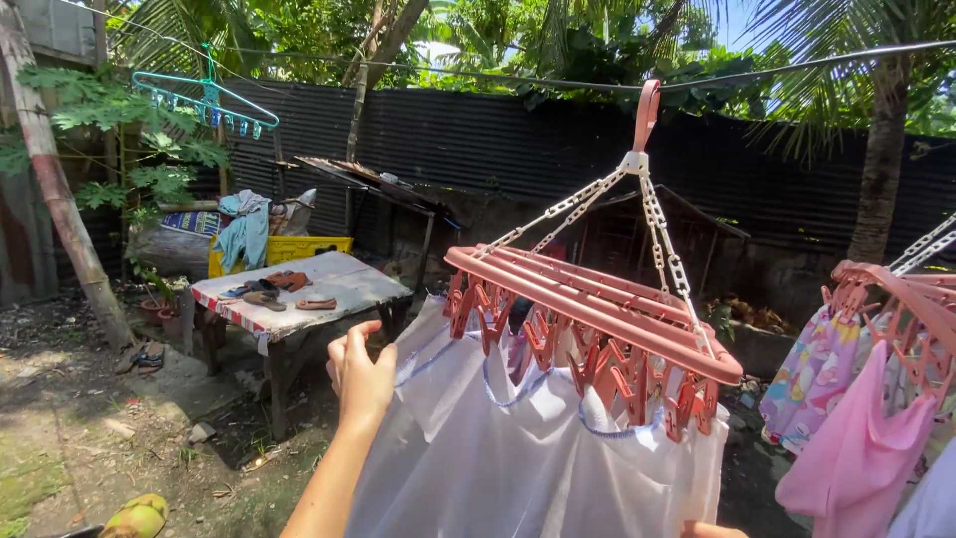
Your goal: Hanging laundry on a multi-clip plastic hanger in an outdoor setting.
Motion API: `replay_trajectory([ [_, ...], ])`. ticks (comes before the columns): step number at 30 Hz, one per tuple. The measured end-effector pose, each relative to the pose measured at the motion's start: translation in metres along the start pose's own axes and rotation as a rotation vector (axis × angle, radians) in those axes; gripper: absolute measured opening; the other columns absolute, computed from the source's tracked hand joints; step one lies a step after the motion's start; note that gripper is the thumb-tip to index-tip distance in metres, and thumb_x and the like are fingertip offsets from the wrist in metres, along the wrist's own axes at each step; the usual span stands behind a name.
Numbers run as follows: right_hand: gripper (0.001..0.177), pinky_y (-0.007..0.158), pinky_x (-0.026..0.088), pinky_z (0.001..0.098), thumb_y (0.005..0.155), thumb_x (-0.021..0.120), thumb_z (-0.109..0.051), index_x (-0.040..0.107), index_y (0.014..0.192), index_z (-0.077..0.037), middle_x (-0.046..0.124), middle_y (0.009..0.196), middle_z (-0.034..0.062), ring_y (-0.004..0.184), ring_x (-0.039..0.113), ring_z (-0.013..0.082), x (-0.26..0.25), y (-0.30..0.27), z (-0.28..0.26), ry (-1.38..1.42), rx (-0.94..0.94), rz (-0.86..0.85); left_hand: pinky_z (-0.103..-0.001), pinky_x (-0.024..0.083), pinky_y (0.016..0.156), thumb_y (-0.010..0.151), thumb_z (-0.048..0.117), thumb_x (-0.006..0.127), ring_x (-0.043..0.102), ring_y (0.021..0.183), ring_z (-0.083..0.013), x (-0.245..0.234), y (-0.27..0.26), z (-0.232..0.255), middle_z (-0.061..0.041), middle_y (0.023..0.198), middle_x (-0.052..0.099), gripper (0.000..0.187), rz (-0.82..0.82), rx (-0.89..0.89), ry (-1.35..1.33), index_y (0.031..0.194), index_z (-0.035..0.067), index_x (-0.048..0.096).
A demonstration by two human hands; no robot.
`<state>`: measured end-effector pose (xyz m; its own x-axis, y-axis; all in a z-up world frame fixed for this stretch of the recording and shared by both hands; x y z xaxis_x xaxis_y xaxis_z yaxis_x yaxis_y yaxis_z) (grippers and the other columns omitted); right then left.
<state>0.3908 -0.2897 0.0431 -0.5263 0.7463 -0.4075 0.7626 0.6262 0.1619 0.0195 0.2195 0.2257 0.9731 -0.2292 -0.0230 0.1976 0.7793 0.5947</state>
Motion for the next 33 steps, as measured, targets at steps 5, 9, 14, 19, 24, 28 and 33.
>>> replay_trajectory([
  [5, 0.041, 0.088, 0.061, 0.0434, 0.09, 0.074, -0.028, 0.073, 0.115, 0.005, 0.075, 0.101, 0.0239, 0.094, 0.074, 0.0321, -0.09, 0.0, -0.041, -0.027, 0.116, 0.288, -0.045, 0.038, 0.109, 0.085, 0.022, 0.069, 0.05, 0.123, -0.0319, -0.003, -0.04, 0.168, -0.012, 0.129, 0.055, 0.051, -0.019, 0.486, -0.083, 0.134, 0.013, 0.061],
  [9, 0.042, 0.082, 0.059, 0.0478, 0.102, 0.061, -0.036, 0.071, 0.13, -0.007, 0.076, 0.115, 0.0166, 0.096, 0.079, 0.0317, -0.073, -0.041, -0.199, -0.046, 0.2, 0.453, -0.048, 0.035, 0.108, 0.084, 0.047, 0.074, 0.051, 0.125, -0.0323, 0.042, -0.059, 0.243, -0.013, 0.135, 0.055, 0.073, -0.373, 0.931, -0.046, 0.145, 0.012, 0.055],
  [14, 0.055, 0.086, 0.058, 0.0482, 0.095, 0.063, -0.041, 0.053, 0.147, -0.025, 0.068, 0.135, 0.0091, 0.114, 0.069, 0.0285, -0.02, -0.055, -0.323, -0.109, 0.028, 0.381, -0.05, 0.043, 0.097, 0.083, 0.06, 0.069, 0.062, 0.113, -0.0311, 0.095, -0.054, 0.228, -0.009, 0.122, 0.067, 0.065, -0.81, 0.941, 0.475, 0.13, 0.016, 0.06],
  [19, 0.072, 0.099, 0.055, 0.0538, 0.1, 0.057, -0.045, 0.025, 0.163, -0.034, 0.046, 0.157, 0.0029, 0.131, 0.057, 0.0327, 0.003, -0.017, -0.345, -0.104, 0.129, 0.284, -0.048, 0.047, 0.092, 0.092, 0.055, 0.064, 0.067, 0.1, -0.0294, 0.109, -0.04, 0.185, -0.006, 0.098, 0.069, 0.038, -0.695, 1.039, 0.619, 0.106, 0.019, 0.063],
  [24, 0.068, 0.105, 0.048, 0.0381, 0.093, 0.06, -0.026, 0.04, 0.156, -0.008, 0.061, 0.146, 0.0134, 0.128, 0.061, 0.0216, 0.029, 0.061, -0.319, 0.187, -0.133, 0.055, -0.052, 0.046, 0.09, 0.09, 0.04, 0.066, 0.066, 0.097, -0.031, 0.112, -0.012, 0.161, -0.009, 0.092, 0.068, 0.031, -0.494, 1.115, 0.6, 0.112, 0.018, 0.063],
  [28, 0.064, 0.105, 0.047, 0.0344, 0.09, 0.062, -0.014, 0.045, 0.15, 0.002, 0.066, 0.139, 0.0184, 0.124, 0.064, 0.0207, 0.056, 0.073, -0.334, 0.222, -0.238, 0.046, -0.051, 0.046, 0.092, 0.091, 0.04, 0.067, 0.065, 0.1, -0.0305, 0.097, 0.004, 0.163, -0.007, 0.095, 0.068, 0.025, -0.513, 1.012, 0.725, 0.106, 0.02, 0.063],
  [33, 0.057, 0.104, 0.048, 0.0308, 0.094, 0.061, -0.015, 0.046, 0.145, 0.006, 0.068, 0.132, 0.0169, 0.121, 0.065, 0.0193, 0.083, 0.105, -0.349, 0.293, -0.331, 0.07, -0.053, 0.045, 0.091, 0.089, 0.028, 0.069, 0.065, 0.108, -0.0305, 0.078, 0.03, 0.147, -0.002, 0.102, 0.072, 0.023, -0.525, 0.947, 0.653, 0.11, 0.02, 0.063],
])
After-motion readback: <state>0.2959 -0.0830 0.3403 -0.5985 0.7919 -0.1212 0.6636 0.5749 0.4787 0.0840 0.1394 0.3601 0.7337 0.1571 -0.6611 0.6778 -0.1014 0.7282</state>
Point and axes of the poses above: each hand's wrist, its own y-axis towards the middle knuckle, its own x-axis out of the palm, z = x × y, the point moved 3 cm from there along y, towards the middle knuckle
